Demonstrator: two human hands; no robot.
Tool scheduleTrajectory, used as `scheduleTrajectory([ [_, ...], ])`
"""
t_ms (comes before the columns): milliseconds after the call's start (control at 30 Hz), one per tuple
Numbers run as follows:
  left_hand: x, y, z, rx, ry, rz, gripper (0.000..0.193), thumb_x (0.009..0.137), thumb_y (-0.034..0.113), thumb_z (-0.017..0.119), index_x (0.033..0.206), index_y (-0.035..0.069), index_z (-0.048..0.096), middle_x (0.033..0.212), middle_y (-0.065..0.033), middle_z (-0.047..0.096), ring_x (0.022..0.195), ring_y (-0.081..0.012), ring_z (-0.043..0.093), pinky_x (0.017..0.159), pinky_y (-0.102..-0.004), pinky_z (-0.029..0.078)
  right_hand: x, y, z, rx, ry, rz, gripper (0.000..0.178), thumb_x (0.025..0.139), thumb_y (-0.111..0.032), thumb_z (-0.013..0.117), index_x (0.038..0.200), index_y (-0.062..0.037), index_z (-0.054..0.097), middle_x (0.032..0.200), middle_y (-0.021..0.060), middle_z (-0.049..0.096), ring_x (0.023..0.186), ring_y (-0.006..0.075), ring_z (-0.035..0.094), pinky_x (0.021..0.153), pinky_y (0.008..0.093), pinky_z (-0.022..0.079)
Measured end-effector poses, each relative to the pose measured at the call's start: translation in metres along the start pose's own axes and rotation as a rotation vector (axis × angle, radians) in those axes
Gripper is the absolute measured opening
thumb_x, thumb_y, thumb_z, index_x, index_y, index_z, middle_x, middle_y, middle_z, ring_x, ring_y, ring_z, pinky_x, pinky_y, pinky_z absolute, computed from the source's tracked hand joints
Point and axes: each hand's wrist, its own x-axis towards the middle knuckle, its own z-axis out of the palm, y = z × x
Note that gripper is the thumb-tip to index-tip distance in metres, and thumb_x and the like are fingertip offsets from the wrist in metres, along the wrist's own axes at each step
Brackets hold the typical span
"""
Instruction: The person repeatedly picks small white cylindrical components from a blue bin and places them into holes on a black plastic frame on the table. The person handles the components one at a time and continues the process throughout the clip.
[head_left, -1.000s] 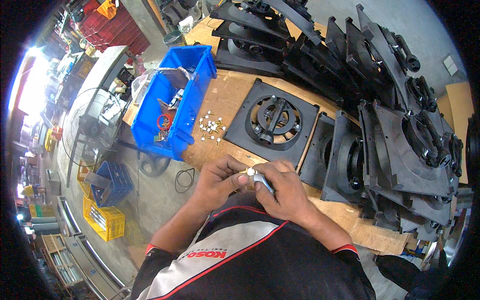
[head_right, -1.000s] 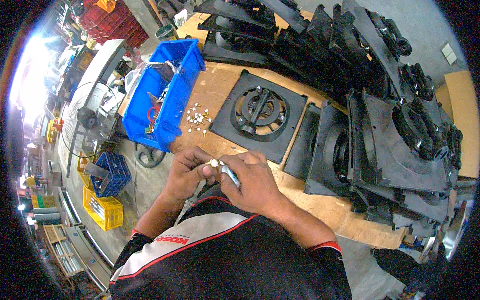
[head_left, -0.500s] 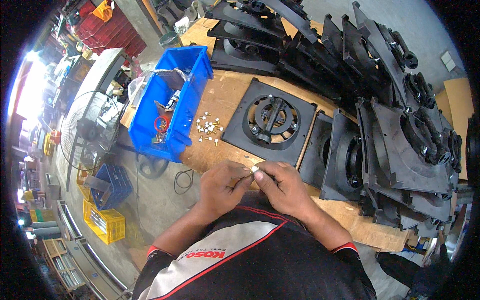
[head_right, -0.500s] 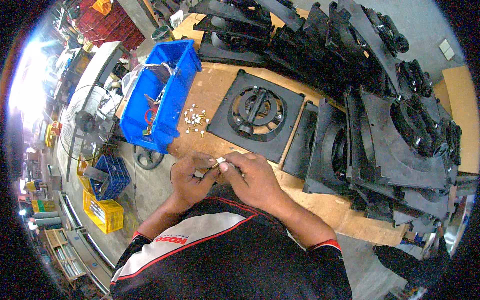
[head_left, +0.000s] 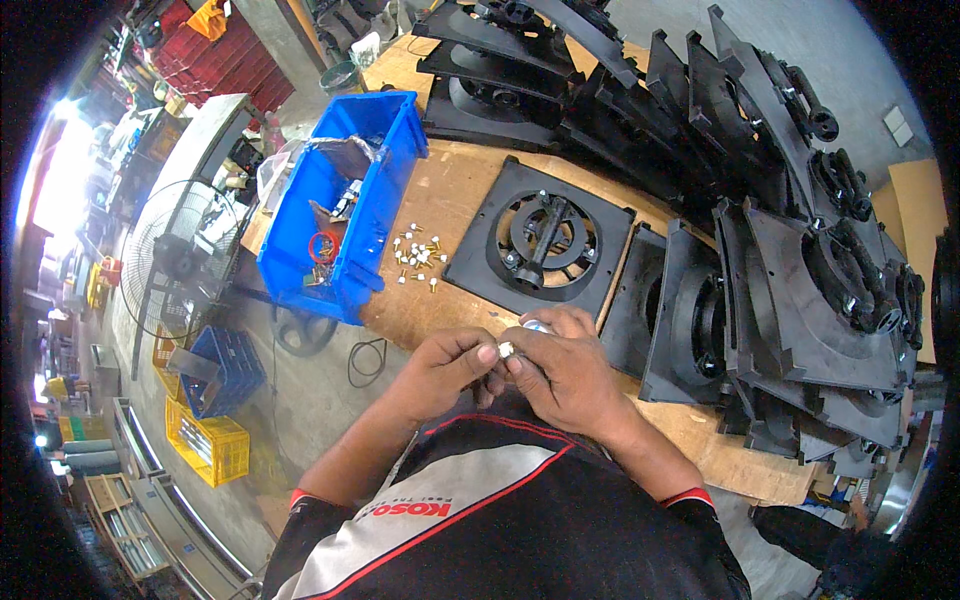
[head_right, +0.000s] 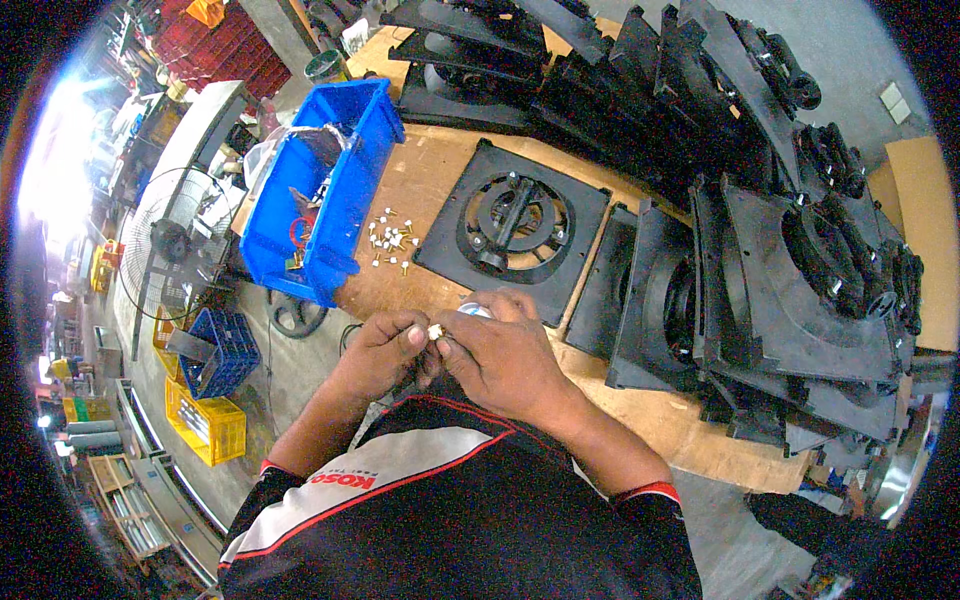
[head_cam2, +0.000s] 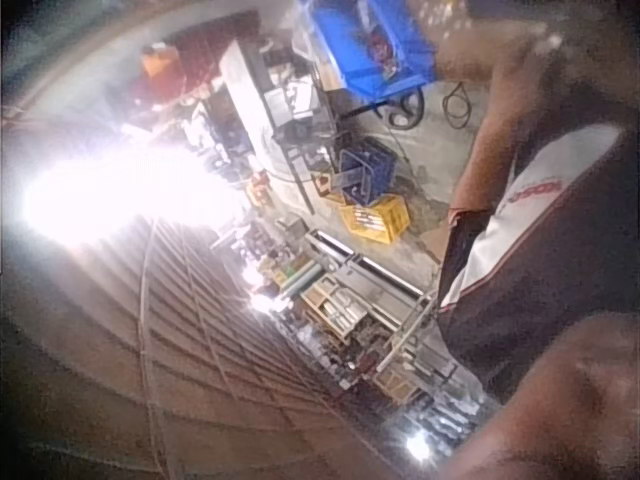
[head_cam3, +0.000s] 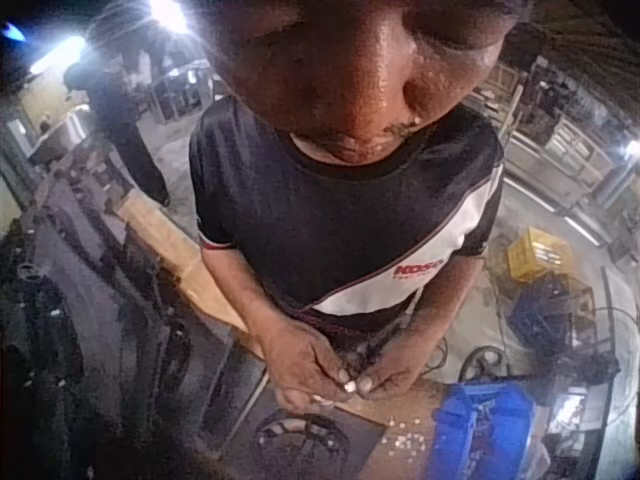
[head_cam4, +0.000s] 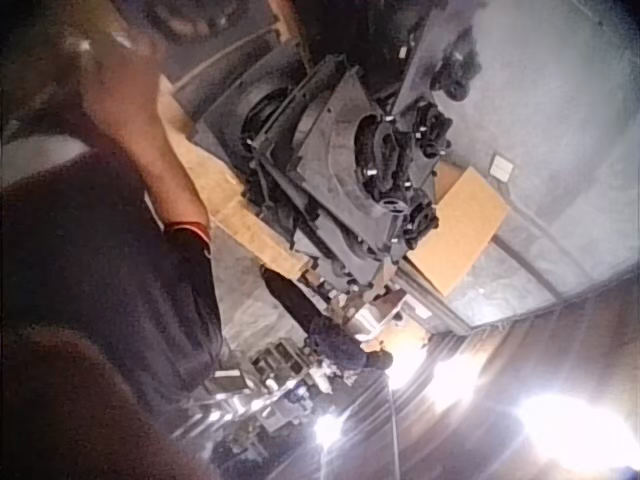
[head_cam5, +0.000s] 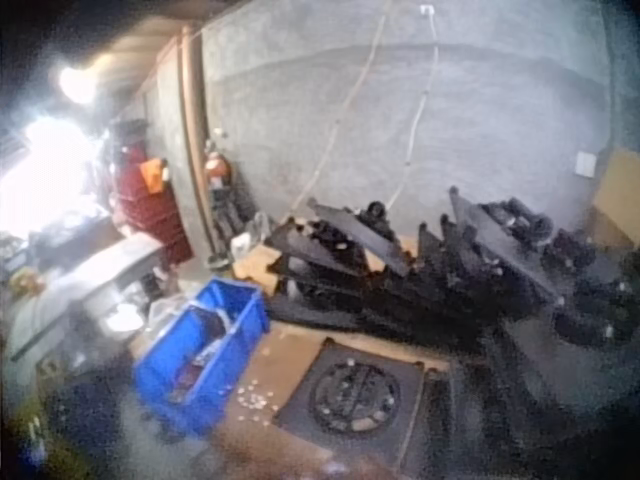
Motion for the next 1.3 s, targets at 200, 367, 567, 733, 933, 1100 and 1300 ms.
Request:
scheduleTrajectory([
  [200,-0.001,0.002,0.013,0.203,0.164,0.319,0.017,0.094,0.016,0.069,0.099,0.0,0.065,0.083,-0.0049,0.067,0.071,-0.0112,0.061,0.064,-0.0267,0.05,0.001,-0.003,0.002,0.055,0.042,0.003,0.023,0.093,-0.024,0.06,0.104,-0.0045,0.066,0.098,0.0157,0.066,0.096,0.0346,0.061,0.09,0.045,0.042],
  [367,0.002,0.0,0.016,0.662,0.397,0.522,0.019,0.086,0.01,0.075,0.098,-0.001,0.067,0.083,-0.0076,0.069,0.073,-0.0141,0.065,0.062,-0.0287,0.05,-0.003,0.001,0.006,0.104,0.078,0.024,0.021,0.094,-0.021,0.06,0.103,-0.0032,0.065,0.094,0.0149,0.066,0.09,0.0343,0.062,0.086,0.0442,0.043],
  [567,0.005,0.001,0.02,1.065,0.471,0.654,0.023,0.082,0.012,0.077,0.1,0.002,0.068,0.085,-0.0126,0.069,0.075,-0.0262,0.069,0.066,-0.0348,0.053,-0.005,0.004,0.007,0.166,0.053,0.129,0.019,0.094,-0.02,0.061,0.101,-0.0037,0.066,0.093,0.0142,0.066,0.09,0.0332,0.062,0.085,0.0435,0.044],
  [733,0.002,0.015,0.026,0.975,0.385,0.528,0.029,0.084,0.017,0.074,0.109,0.004,0.07,0.086,-0.0124,0.071,0.078,-0.0275,0.07,0.068,-0.0363,0.053,0.001,0.006,0.005,0.098,0.035,0.1,0.016,0.093,-0.017,0.062,0.099,-0.0036,0.068,0.092,0.0142,0.066,0.093,0.0325,0.062,0.087,0.0433,0.043],
  [933,0.001,0.029,0.001,1.168,0.1,0.316,0.034,0.091,0.024,0.065,0.117,0.002,0.067,0.091,-0.0182,0.069,0.086,-0.036,0.068,0.075,-0.0422,0.053,-0.002,0.014,0.017,0.097,-0.11,0.041,0.017,0.094,-0.017,0.057,0.098,-0.0027,0.066,0.09,0.015,0.066,0.091,0.0348,0.061,0.087,0.0451,0.043],
  [1100,0.006,-0.003,-0.016,1.163,0.122,0.374,0.03,0.091,0.02,0.063,0.115,0.001,0.066,0.092,-0.0203,0.067,0.087,-0.0389,0.065,0.074,-0.0461,0.051,-0.007,0.032,0.041,0.245,-0.229,0.121,0.022,0.096,-0.02,0.053,0.098,-0.0006,0.062,0.089,0.0203,0.065,0.09,0.0423,0.061,0.083,0.0506,0.045],
  [1300,0.015,-0.03,-0.02,1.338,0.219,0.234,0.028,0.094,0.022,0.058,0.113,0.003,0.065,0.102,-0.0201,0.069,0.094,-0.0385,0.066,0.081,-0.0461,0.053,-0.004,0.057,0.068,0.316,-0.346,0.284,0.026,0.095,-0.024,0.053,0.098,0.0002,0.062,0.089,0.025,0.066,0.086,0.0457,0.063,0.078,0.0539,0.048],
])
